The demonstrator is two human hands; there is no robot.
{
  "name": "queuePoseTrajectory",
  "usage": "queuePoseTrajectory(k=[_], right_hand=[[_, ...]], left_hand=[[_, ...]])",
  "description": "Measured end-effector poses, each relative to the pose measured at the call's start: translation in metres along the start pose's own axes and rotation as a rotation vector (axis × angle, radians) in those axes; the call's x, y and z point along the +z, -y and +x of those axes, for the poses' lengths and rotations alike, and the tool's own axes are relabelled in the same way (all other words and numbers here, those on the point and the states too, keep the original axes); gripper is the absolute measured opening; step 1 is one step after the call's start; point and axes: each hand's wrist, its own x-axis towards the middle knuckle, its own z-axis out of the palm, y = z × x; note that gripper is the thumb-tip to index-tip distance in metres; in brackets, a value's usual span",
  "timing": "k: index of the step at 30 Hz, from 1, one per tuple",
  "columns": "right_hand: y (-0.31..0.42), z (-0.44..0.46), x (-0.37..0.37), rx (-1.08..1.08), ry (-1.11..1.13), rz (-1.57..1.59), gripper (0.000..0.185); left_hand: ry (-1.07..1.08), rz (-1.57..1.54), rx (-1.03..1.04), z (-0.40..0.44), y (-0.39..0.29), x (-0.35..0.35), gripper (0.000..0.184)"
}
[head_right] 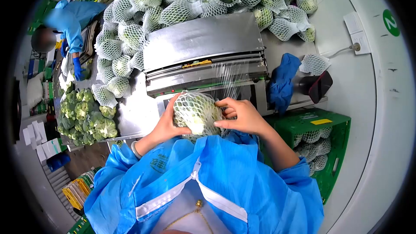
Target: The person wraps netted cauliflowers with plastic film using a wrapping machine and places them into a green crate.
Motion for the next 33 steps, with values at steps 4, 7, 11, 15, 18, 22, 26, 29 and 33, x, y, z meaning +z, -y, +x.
queuePoseTrajectory(k=[4,7,11,15,18,22,26,29,33], right_hand=[[-0.001,-0.003,0.002,-0.037,-0.047,-0.013,0.058],[-0.012,-0.001,0.006,-0.028,-0.080,0.052,0.050],[0.023,-0.010,-0.011,-0.121,-0.054,-0.002,0.062],[0.051,-0.035,-0.004,-0.412,0.038,-0.415,0.082],[0.020,-0.048,0.022,-0.273,0.069,-0.382,0.065],[-0.017,-0.054,0.040,-0.114,0.066,-0.162,0.047],[-0.039,-0.056,0.040,0.136,-0.031,0.135,0.034],[-0.059,-0.040,0.044,0.256,-0.130,0.417,0.022],[-0.085,-0.020,0.052,0.310,-0.305,0.486,0.027]], left_hand=[[-0.066,-0.018,-0.115,0.008,-0.013,0.010,0.093],[-0.067,-0.163,-0.257,0.020,-0.007,0.011,0.067],[0.001,-0.658,-0.684,0.024,-0.051,-0.001,0.058],[0.245,-0.615,-0.833,0.002,-0.090,-0.006,0.064],[0.249,-0.784,-1.053,-0.011,-0.065,0.007,0.062],[0.460,-1.406,-0.992,-0.031,0.010,0.002,0.063],[0.160,-1.117,-0.865,-0.047,-0.018,0.010,0.058],[0.219,-0.759,-0.704,-0.064,-0.002,0.005,0.052],[0.089,-0.125,-0.798,-0.056,0.024,0.018,0.032]])
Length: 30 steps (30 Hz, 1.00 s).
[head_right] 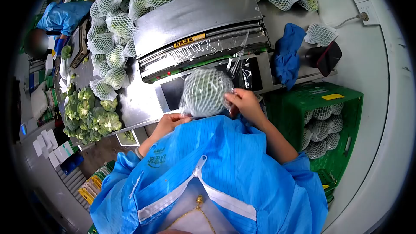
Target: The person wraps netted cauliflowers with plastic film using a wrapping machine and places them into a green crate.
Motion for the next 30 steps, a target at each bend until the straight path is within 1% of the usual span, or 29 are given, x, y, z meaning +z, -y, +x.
queuePoseTrajectory(k=[1,3,5,7,8,10,13,14,17,18,19,20,21,22,23,24,25,26,28,29,30], right_hand=[[-0.004,0.004,-0.001,0.002,-0.062,0.038,0.028],[-0.008,0.008,0.000,-0.111,-0.218,0.017,0.032],[0.005,0.003,0.009,-0.152,-0.346,-0.058,0.035],[-0.007,0.008,0.008,-0.300,-0.517,-0.259,0.037],[-0.011,0.011,0.007,-0.376,-0.602,-0.363,0.037],[-0.026,0.017,-0.008,-0.383,-0.737,-0.511,0.037],[-0.071,0.031,-0.025,-0.443,-0.820,-0.720,0.031],[-0.080,0.036,-0.027,-0.469,-0.834,-0.788,0.029],[-0.085,0.055,-0.012,-0.659,-0.750,-0.971,0.020],[-0.101,0.067,-0.010,-0.597,-0.700,-1.192,0.016],[-0.093,0.073,0.002,-0.829,-0.647,-0.980,0.014],[-0.086,0.076,0.018,-0.771,-0.639,-0.915,0.012],[-0.072,0.073,0.035,-0.710,-0.630,-0.849,0.010],[-0.067,0.074,0.041,-0.629,-0.510,-0.521,0.010],[-0.061,0.076,0.043,-0.548,-0.385,-0.199,0.010],[-0.054,0.070,0.044,-0.549,-0.332,-0.085,0.016],[-0.046,0.050,0.045,-0.558,-0.248,-0.072,0.022],[-0.078,0.047,0.049,-0.640,-0.248,-0.216,0.024],[-0.109,0.029,0.046,-0.583,-0.086,-0.325,0.028],[-0.093,0.018,0.050,-0.471,-0.023,-0.137,0.022],[-0.077,0.006,0.055,-0.353,0.019,0.066,0.020]], left_hand=[[-0.024,-0.130,0.107,0.010,0.011,0.000,0.031],[-0.067,-0.389,0.309,0.024,0.029,0.000,0.031],[-0.234,-0.422,0.466,0.032,0.014,0.007,0.037],[-0.407,-0.411,0.428,0.042,0.012,0.002,0.035],[-0.460,-0.387,0.442,0.048,0.012,-0.001,0.035],[-0.561,-0.340,0.481,0.067,0.019,-0.012,0.033],[-0.761,0.263,0.403,0.104,0.046,-0.041,0.031],[-0.870,0.509,0.454,0.112,0.051,-0.043,0.025],[-0.988,1.126,0.759,0.148,0.048,-0.036,0.017],[-0.932,1.196,0.761,0.149,0.033,-0.019,0.011],[-0.814,1.125,0.875,0.152,0.025,-0.006,0.015],[-0.715,1.075,0.983,0.167,0.027,0.002,0.016],[-0.585,0.885,1.099,0.173,0.028,0.003,0.020],[-0.460,0.698,1.020,0.175,0.026,0.011,0.023],[-0.399,0.559,1.033,0.173,0.026,0.020,0.022],[-0.356,0.469,1.101,0.156,0.012,0.031,0.020],[-0.320,0.421,1.175,0.137,-0.003,0.038,0.019],[-0.284,0.396,1.254,0.119,-0.019,0.043,0.018],[-0.236,0.464,1.444,0.091,-0.044,0.045,0.017],[-0.226,0.532,1.559,0.080,-0.052,0.045,0.017],[-0.250,0.651,1.718,0.077,-0.057,0.046,0.015]])
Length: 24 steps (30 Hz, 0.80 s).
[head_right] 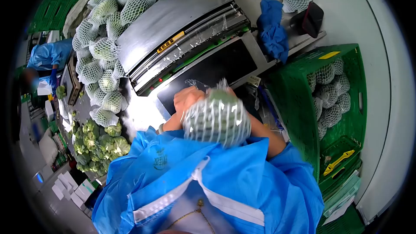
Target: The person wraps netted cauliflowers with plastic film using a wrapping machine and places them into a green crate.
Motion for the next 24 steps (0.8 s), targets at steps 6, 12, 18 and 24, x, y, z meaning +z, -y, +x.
queuePoseTrajectory(k=[6,12,18,24], right_hand=[[0.091,-0.028,0.030,-0.225,-0.140,0.006,0.033],[0.151,-0.065,-0.002,-0.960,-0.657,-0.950,0.021],[0.095,-0.145,-0.090,-0.386,-0.095,0.017,0.035],[0.032,-0.198,-0.130,-0.529,-0.389,-0.444,0.053]], left_hand=[[-0.073,-0.595,-0.819,0.022,-0.037,0.029,0.020],[0.240,-1.140,-0.890,0.039,-0.068,0.059,0.020],[0.611,-0.825,-0.864,0.070,-0.105,0.108,0.023],[0.786,-1.358,-0.974,0.104,-0.128,0.122,0.082]])
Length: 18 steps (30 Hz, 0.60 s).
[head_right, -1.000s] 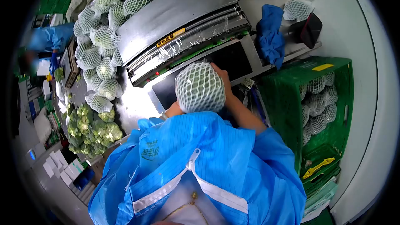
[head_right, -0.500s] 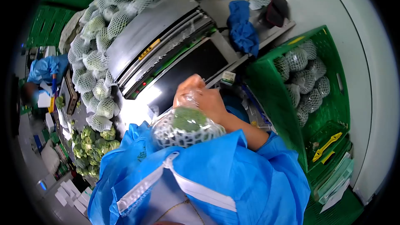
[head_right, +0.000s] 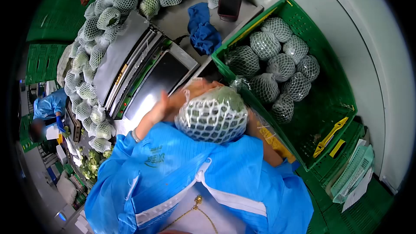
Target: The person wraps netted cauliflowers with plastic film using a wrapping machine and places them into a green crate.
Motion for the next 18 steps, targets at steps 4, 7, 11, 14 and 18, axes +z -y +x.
queuePoseTrajectory(k=[4,7,11,14,18], right_hand=[[0.003,-0.033,-0.017,0.497,-0.552,0.846,0.058],[0.023,-0.016,-0.038,0.309,-0.633,1.255,0.073],[0.016,-0.013,-0.052,0.314,-0.527,0.773,0.112],[0.012,-0.009,-0.059,0.387,-0.582,0.782,0.124],[0.003,-0.007,-0.060,0.357,-0.566,0.732,0.123]], left_hand=[[-0.075,0.335,-0.072,0.021,-0.008,0.016,0.093],[-0.320,1.063,0.488,0.053,-0.021,0.032,0.095],[-0.326,1.240,0.595,0.066,-0.037,0.050,0.101],[-0.310,1.197,0.649,0.069,-0.042,0.050,0.090],[-0.335,1.091,0.641,0.074,-0.043,0.051,0.068]])
